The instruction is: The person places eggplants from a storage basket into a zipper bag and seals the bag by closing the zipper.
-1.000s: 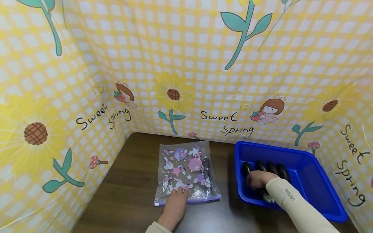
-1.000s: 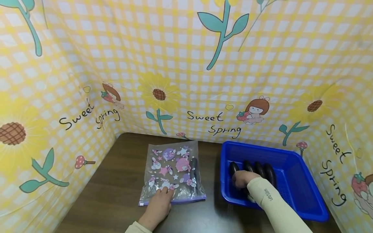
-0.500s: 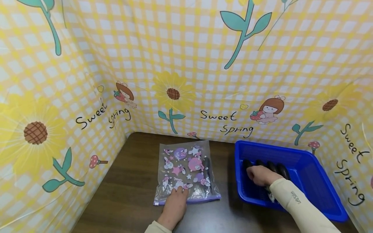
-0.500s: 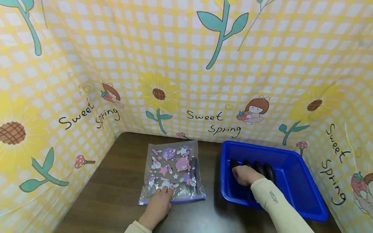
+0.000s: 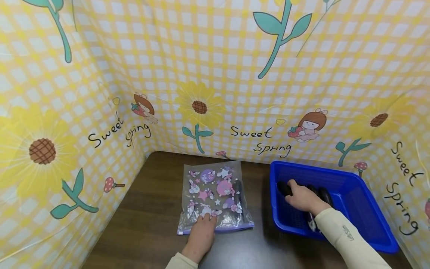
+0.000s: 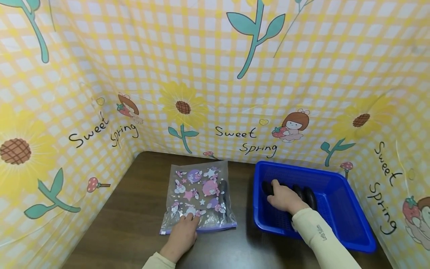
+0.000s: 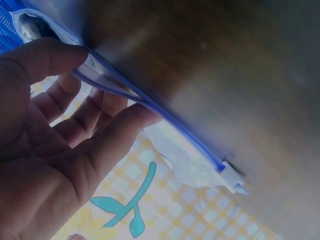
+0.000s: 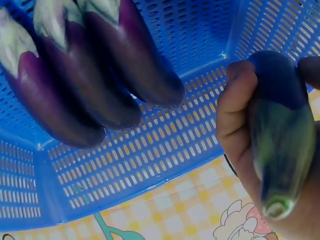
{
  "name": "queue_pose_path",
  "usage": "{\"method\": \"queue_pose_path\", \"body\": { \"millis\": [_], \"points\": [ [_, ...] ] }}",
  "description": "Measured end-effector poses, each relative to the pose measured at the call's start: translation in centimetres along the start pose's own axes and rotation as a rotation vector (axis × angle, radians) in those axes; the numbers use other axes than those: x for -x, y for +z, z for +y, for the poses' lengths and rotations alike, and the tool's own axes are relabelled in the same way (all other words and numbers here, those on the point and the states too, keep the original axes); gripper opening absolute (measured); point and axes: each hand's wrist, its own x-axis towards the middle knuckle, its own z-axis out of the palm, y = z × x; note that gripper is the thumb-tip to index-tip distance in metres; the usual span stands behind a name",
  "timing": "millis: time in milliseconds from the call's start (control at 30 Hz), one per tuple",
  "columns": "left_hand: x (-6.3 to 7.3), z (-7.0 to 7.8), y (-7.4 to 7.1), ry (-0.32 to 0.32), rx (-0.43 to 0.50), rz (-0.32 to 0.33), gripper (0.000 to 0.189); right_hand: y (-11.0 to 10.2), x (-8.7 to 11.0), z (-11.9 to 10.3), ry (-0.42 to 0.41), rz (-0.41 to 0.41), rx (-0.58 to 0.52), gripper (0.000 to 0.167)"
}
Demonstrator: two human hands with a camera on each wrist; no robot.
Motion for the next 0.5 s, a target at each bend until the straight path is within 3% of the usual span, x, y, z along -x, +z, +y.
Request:
{"method": "queue_pose_path", "body": {
  "millis": [200,500],
  "points": [
    [-0.1,-0.1,0.0,-0.01,0.01,-0.036,0.039,-0.1,0.7,-0.1,-0.009,0.057,0.052,0.051],
    [0.0,0.0,0.0,0.002,-0.025,-0.006,0.034,-0.2,2.3,-1.5,0.003,0.118,-0.002,0.055]
  ]
}}
